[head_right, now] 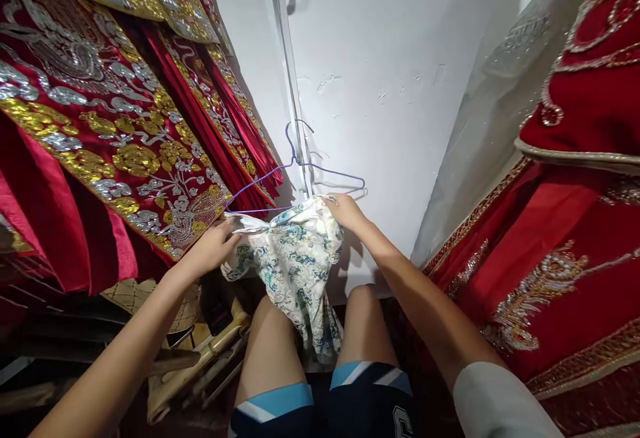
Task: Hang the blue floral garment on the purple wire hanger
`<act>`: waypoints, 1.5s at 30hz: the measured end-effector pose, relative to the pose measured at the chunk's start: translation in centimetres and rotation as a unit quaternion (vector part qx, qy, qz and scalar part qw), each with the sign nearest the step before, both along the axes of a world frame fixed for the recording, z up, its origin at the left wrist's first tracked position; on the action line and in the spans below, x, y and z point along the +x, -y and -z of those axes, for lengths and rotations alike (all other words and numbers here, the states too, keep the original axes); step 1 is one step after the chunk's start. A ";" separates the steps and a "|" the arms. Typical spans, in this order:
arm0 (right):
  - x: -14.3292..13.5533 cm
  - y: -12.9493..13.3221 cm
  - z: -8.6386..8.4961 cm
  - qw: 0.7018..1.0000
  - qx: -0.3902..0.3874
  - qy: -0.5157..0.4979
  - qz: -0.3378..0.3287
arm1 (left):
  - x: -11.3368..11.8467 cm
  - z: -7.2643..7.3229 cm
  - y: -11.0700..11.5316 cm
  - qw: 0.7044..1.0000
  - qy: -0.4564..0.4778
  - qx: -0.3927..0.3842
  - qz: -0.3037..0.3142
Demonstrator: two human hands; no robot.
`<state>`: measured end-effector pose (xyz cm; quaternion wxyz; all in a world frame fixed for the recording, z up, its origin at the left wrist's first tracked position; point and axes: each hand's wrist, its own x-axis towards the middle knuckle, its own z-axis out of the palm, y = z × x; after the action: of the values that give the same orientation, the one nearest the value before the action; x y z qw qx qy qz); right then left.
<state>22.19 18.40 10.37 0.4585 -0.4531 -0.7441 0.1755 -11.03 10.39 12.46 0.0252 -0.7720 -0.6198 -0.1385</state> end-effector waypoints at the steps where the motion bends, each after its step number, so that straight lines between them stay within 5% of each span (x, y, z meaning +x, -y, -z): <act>1: 0.1 -0.1 0.2 1.000 -0.005 0.009 0.005 | -0.1 -0.1 -0.2 1.000 0.013 0.016 -0.009; 5: 1.2 0.8 0.3 0.997 -0.004 0.039 0.065 | 0.4 0.1 -0.7 0.995 0.064 0.069 -0.012; 11: 2.8 2.3 -0.8 0.984 -0.014 0.122 0.131 | 1.6 0.0 -1.4 0.996 0.084 0.010 -0.027; 14: 3.1 2.8 -1.6 0.978 -0.010 0.147 0.147 | 2.0 -0.1 -1.3 0.993 0.102 0.044 -0.046; 18: 3.2 3.6 -2.4 0.970 -0.012 0.179 0.166 | 2.9 -0.9 -0.8 0.971 0.153 0.177 0.054; 21: 3.7 4.7 -2.1 0.982 -0.029 0.157 0.100 | 4.1 -2.0 -0.9 0.946 0.205 0.215 0.129; 25: 5.7 6.5 -0.9 0.996 -0.025 0.081 0.017 | 5.1 -3.0 -1.8 0.933 0.247 0.215 0.152; 29: 8.9 6.6 -1.0 0.997 0.026 0.045 0.063 | 5.4 -2.6 -2.3 0.938 0.219 0.210 0.167; 34: 10.3 5.0 -3.5 0.988 0.024 0.084 0.129 | 5.3 -2.7 -2.4 0.945 0.188 0.218 0.156; 39: 10.2 6.1 -6.9 0.992 -0.080 0.099 0.000 | 4.2 -3.9 -2.4 0.943 0.202 0.258 0.063; 45: 11.7 6.9 -11.4 0.944 -0.272 0.108 -0.154 | 3.8 -5.4 -1.6 0.964 0.195 0.179 -0.014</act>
<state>33.87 11.47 21.73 0.2020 -0.4565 -0.7739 0.3898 -7.26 11.96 17.86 0.0437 -0.7043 -0.5883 -0.3948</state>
